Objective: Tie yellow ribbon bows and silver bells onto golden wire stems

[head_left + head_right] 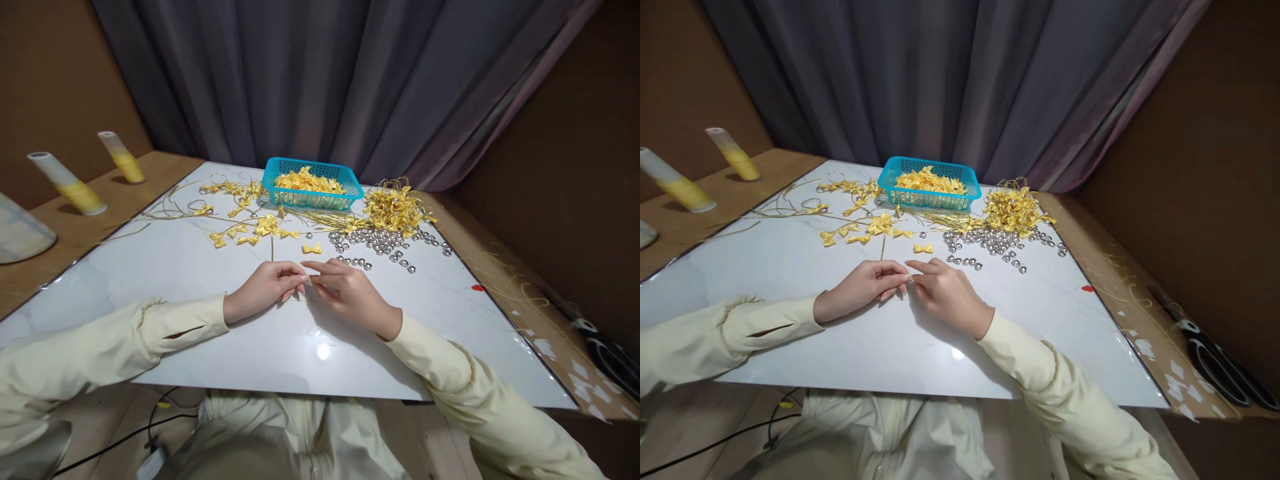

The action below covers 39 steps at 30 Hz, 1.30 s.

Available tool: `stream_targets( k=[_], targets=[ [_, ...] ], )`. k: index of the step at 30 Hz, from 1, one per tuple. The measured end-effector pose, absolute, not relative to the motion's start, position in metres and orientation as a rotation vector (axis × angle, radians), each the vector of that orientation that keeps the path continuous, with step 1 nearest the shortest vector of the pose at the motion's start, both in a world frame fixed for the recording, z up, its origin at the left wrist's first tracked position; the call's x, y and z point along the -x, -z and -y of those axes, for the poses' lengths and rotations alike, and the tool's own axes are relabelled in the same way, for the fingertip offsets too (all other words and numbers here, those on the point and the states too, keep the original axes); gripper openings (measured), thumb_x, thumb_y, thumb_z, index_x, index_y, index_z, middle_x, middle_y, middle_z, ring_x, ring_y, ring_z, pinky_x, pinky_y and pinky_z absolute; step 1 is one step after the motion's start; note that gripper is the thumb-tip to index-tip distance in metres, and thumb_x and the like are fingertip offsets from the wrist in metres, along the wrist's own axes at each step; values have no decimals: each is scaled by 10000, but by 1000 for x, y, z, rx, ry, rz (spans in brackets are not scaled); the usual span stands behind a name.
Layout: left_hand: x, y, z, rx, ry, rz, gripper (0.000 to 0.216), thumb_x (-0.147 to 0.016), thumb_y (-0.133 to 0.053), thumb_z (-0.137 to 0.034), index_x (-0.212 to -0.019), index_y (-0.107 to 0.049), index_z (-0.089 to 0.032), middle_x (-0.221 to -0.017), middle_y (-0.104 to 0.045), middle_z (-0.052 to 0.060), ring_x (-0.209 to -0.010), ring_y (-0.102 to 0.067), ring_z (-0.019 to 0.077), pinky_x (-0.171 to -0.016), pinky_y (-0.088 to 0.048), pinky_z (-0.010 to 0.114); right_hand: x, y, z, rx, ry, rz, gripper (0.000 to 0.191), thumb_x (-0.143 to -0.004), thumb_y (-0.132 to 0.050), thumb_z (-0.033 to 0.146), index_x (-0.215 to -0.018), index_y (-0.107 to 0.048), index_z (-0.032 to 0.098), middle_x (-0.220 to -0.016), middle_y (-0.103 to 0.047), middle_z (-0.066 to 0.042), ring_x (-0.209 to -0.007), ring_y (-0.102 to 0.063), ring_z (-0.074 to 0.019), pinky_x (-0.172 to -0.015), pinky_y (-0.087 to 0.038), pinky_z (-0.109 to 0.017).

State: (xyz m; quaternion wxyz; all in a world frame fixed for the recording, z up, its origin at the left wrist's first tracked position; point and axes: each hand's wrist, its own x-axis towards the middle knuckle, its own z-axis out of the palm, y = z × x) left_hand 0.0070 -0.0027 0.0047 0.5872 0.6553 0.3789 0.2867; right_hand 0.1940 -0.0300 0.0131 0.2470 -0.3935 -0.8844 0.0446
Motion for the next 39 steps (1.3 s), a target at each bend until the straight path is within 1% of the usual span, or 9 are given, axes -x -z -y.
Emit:
stream_targets(
  k=[3, 7, 9, 14, 20, 25, 29, 32, 39],
  targets=[
    [-7, -4, 2, -1527, -683, -881, 260, -791, -573, -374, -747, -609, -120, -469, -472, -50, -430, -374, 69, -449, -338, 207, -193, -13, 30, 1060, -111, 2417, 240, -859, -477, 119, -812, -708, 157, -1154, -659, -59, -791, -579, -177, -688, -507, -320],
    [-7, -2, 1, -1521, -678, -900, 261, -785, -573, -369, -739, -613, -115, -465, -474, -46, -415, -364, 62, -442, -324, 204, -194, -11, 29, 1040, -69, 2424, 229, -862, -478, 119, -867, -703, 160, -1131, -668, -65, -785, -561, -176, -658, -496, -305],
    [-7, -1, 1, -1518, -679, -903, 261, -784, -576, -368, -733, -617, -116, -456, -461, -50, -412, -359, 60, -443, -321, 201, -195, -11, 29, 1024, -63, 2433, 229, -868, -474, 122, -885, -699, 157, -1112, -672, -72, -803, -560, -175, -677, -498, -303],
    [-7, 0, 0, -1531, -682, -896, 260, -789, -581, -368, -737, -627, -117, -444, -444, -54, -412, -359, 59, -443, -326, 198, -195, -13, 29, 1007, -111, 2432, 233, -877, -465, 124, -854, -695, 147, -1007, -698, -67, -830, -568, -183, -721, -501, -308],
    [-6, 2, 1, -1579, -678, -885, 262, -806, -573, -372, -820, -633, -117, -540, -548, -15, -430, -396, 63, -461, -364, 200, -195, -12, 28, 1018, -212, 2372, 217, -862, -477, 112, -885, -691, 141, -955, -709, -69, -799, -580, -181, -706, -493, -300],
    [-6, 0, 4, -1627, -674, -904, 269, -813, -558, -375, -852, -633, -119, -522, -514, -29, -455, -405, 77, -467, -368, 202, -195, -14, 28, 1061, -255, 2359, 214, -846, -489, 104, -866, -699, 140, -949, -711, -66, -801, -601, -180, -727, -489, -302],
    [-6, -3, 7, -1738, -700, -949, 245, -800, -575, -366, -868, -626, -136, -631, -556, -11, -549, -466, 93, -502, -371, 198, -194, -17, 28, 1091, -275, 2341, 223, -837, -485, 92, -863, -703, 128, -934, -714, -72, -809, -619, -182, -731, -494, -300],
    [-6, -5, 8, -1878, -730, -1004, 217, -799, -576, -353, -879, -617, -155, -657, -571, -13, -606, -505, 112, -546, -396, 205, -193, -17, 29, 1107, -278, 2335, 223, -837, -487, 100, -857, -707, 135, -926, -716, -71, -815, -629, -186, -734, -497, -300],
    [-6, 1, 11, -2236, -819, -1050, 183, -855, -531, -298, -961, -590, -161, -685, -605, -7, -578, -534, 111, -587, -427, 218, -193, -15, 29, 1138, -277, 2323, 224, -828, -493, 95, -860, -709, 143, -921, -715, -73, -848, -643, -191, -754, -504, -300]
  ],
)
